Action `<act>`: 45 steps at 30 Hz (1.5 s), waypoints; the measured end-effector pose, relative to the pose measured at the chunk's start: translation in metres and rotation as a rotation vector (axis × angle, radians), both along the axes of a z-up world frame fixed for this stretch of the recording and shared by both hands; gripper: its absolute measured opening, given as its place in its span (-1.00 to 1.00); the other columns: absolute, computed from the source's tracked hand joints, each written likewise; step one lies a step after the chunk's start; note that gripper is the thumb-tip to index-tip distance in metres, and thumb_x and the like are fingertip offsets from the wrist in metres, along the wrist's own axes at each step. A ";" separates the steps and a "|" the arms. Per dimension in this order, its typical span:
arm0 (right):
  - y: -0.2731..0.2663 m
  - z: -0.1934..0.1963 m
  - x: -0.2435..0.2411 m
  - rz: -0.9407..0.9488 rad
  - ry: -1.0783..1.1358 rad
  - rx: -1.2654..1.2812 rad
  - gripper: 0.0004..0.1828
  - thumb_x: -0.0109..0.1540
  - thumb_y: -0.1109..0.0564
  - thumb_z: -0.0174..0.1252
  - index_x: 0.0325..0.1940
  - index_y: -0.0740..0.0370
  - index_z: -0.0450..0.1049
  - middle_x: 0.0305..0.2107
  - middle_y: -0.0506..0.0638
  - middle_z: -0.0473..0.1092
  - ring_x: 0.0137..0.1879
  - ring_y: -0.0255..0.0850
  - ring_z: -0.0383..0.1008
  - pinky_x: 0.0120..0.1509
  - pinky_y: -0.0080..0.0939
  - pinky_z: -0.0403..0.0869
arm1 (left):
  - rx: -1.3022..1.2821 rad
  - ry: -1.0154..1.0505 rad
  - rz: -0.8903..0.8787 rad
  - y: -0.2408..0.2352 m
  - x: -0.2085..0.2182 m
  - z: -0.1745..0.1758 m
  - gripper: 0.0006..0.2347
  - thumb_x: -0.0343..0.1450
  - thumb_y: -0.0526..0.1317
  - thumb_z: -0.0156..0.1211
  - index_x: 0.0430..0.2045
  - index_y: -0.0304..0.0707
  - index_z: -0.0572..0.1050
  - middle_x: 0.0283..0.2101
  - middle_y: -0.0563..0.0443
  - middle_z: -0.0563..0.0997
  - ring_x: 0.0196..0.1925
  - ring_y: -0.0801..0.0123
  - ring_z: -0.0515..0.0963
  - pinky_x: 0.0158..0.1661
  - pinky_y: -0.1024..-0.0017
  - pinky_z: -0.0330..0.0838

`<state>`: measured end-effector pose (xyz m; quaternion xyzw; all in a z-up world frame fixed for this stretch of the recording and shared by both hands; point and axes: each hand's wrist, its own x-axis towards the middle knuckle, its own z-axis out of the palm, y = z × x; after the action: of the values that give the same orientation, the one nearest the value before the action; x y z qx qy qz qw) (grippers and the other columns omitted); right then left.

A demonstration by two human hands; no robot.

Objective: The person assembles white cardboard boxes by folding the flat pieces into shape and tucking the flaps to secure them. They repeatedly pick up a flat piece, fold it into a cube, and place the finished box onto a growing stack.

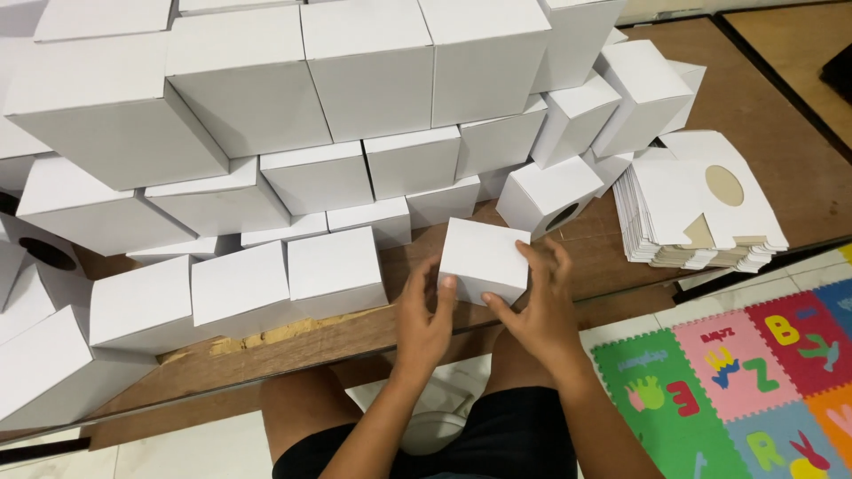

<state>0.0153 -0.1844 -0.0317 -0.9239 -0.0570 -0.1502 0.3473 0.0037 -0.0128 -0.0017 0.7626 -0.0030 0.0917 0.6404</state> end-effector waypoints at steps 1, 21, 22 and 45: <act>0.004 0.004 0.001 0.001 0.001 0.002 -0.12 -0.01 -0.07 0.36 0.29 0.08 0.09 0.18 0.31 -0.07 0.31 0.25 0.10 0.25 0.23 0.32 | 0.002 0.001 0.001 0.000 -0.003 -0.004 -0.63 0.44 -0.13 -0.06 0.03 -0.48 0.32 0.00 -0.44 0.46 0.08 -0.24 0.45 0.03 -0.05 0.39; 0.011 -0.017 0.035 0.060 0.046 0.251 -0.50 0.24 0.07 0.04 0.23 0.15 0.14 -0.01 0.18 0.35 -0.09 -0.12 0.46 -0.01 -0.20 0.48 | 0.037 -0.189 0.013 0.017 -0.034 -0.047 -0.57 0.40 -0.12 -0.02 0.11 -0.35 0.18 0.12 -0.19 0.32 0.16 0.14 0.37 0.12 0.26 0.35; 0.010 -0.018 0.033 0.062 0.049 0.250 -0.50 0.24 0.07 0.04 0.23 0.15 0.14 -0.01 0.18 0.35 -0.09 -0.12 0.46 -0.01 -0.20 0.48 | 0.035 -0.186 0.015 0.020 -0.037 -0.047 -0.57 0.40 -0.12 -0.02 0.11 -0.35 0.18 0.12 -0.19 0.32 0.16 0.14 0.37 0.12 0.26 0.35; 0.060 -0.031 0.026 0.111 0.037 0.194 -0.50 0.14 -0.01 0.19 0.09 0.19 0.25 -0.07 0.12 0.32 -0.11 -0.16 0.46 -0.14 -0.28 0.57 | 0.401 -0.450 0.542 0.070 -0.030 -0.071 -0.47 0.37 -0.23 0.09 0.09 -0.58 0.00 0.23 -0.22 -0.16 0.27 0.00 0.06 0.22 0.08 0.28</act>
<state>0.0411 -0.1241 -0.0626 -0.8841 -0.0868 -0.1182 0.4437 -0.0265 0.0568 -0.0726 0.8063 0.0403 0.4197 0.4149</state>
